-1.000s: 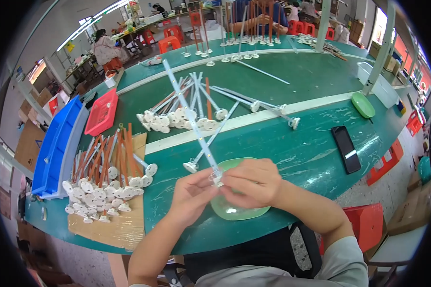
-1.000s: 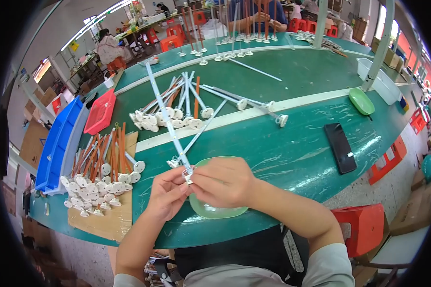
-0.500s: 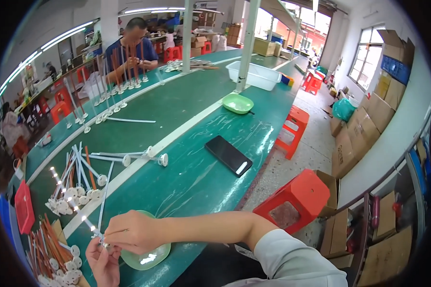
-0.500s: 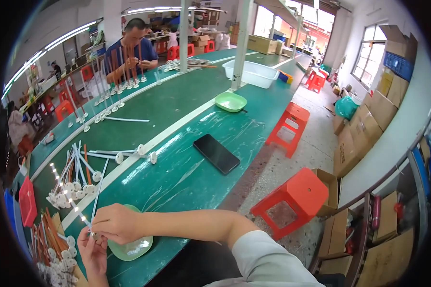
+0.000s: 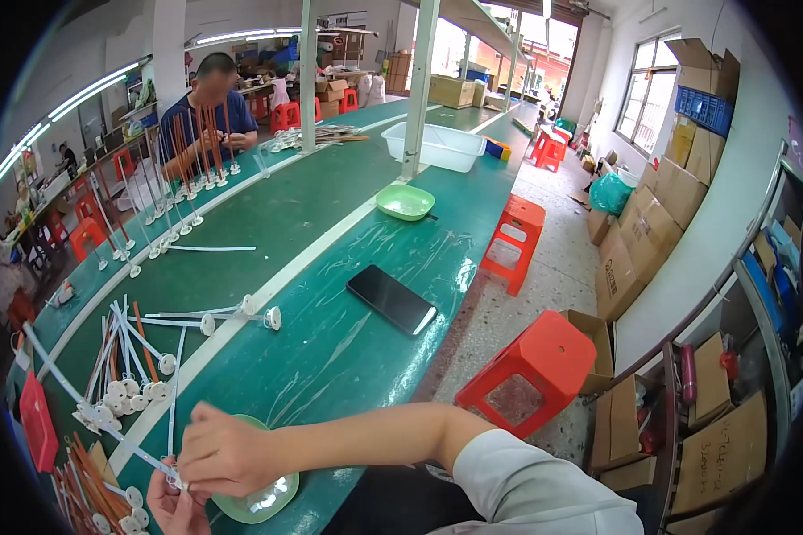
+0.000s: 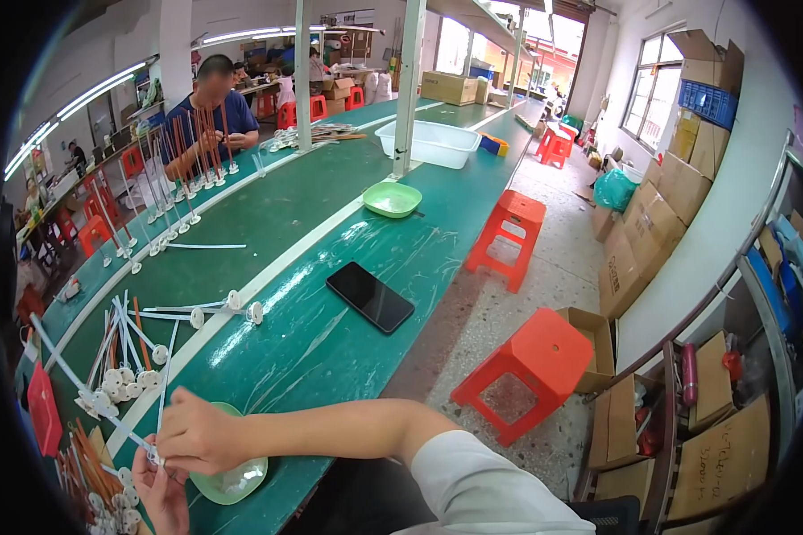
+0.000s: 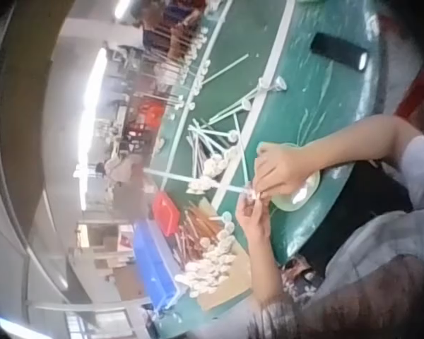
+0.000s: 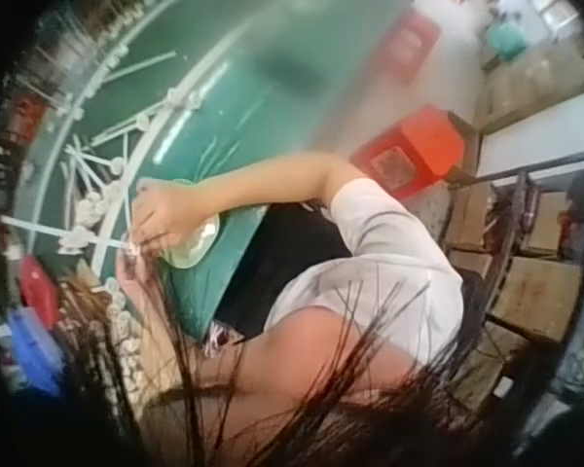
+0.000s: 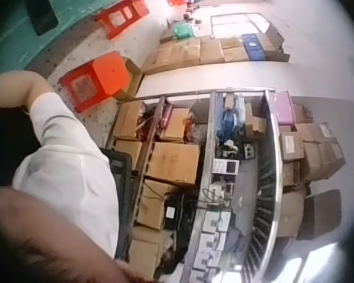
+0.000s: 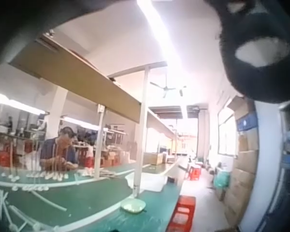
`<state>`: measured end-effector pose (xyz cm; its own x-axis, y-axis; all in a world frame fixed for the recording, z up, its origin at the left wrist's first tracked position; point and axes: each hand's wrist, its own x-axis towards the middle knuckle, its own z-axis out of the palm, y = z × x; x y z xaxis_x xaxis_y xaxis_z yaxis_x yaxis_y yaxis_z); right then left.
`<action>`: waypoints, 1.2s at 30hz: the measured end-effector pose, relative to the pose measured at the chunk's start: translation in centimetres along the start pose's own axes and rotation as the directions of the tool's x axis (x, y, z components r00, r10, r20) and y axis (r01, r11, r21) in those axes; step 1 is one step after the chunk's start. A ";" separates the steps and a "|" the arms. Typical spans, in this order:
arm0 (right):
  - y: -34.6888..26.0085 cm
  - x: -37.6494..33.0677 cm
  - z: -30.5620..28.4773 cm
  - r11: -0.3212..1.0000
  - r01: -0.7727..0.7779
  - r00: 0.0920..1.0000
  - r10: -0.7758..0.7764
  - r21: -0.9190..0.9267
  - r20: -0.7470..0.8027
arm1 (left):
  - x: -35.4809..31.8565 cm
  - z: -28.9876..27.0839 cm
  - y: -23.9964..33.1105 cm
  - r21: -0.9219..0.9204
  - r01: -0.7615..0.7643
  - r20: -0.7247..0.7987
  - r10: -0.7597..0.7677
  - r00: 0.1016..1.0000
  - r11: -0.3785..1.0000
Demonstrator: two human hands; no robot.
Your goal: Manually attaching plastic circular bases onto the ends of LED light strips at a workstation.
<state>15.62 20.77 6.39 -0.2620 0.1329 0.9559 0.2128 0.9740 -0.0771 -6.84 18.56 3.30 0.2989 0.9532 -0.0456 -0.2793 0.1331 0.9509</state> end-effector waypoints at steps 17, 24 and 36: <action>1.4 -2.9 -0.7 0.904 -0.428 0.415 0.199 -0.003 0.888 | 0.5 -0.9 -1.3 0.049 -0.129 -0.038 0.131 0.991 0.990; 1.9 -2.3 -0.3 0.824 -0.554 0.420 0.157 0.116 0.894 | 0.6 -0.2 -0.7 0.132 -0.075 -0.090 0.088 0.992 0.988; 1.9 -1.7 -1.2 0.793 -0.588 0.537 0.235 0.161 0.810 | -0.2 1.3 -0.6 0.132 -0.181 0.037 0.177 0.983 0.975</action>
<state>17.60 22.15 4.93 -0.8535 0.4483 0.2656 0.1717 0.7232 -0.6689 -5.54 17.88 3.18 0.2787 0.9508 0.1351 -0.2061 -0.0782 0.9754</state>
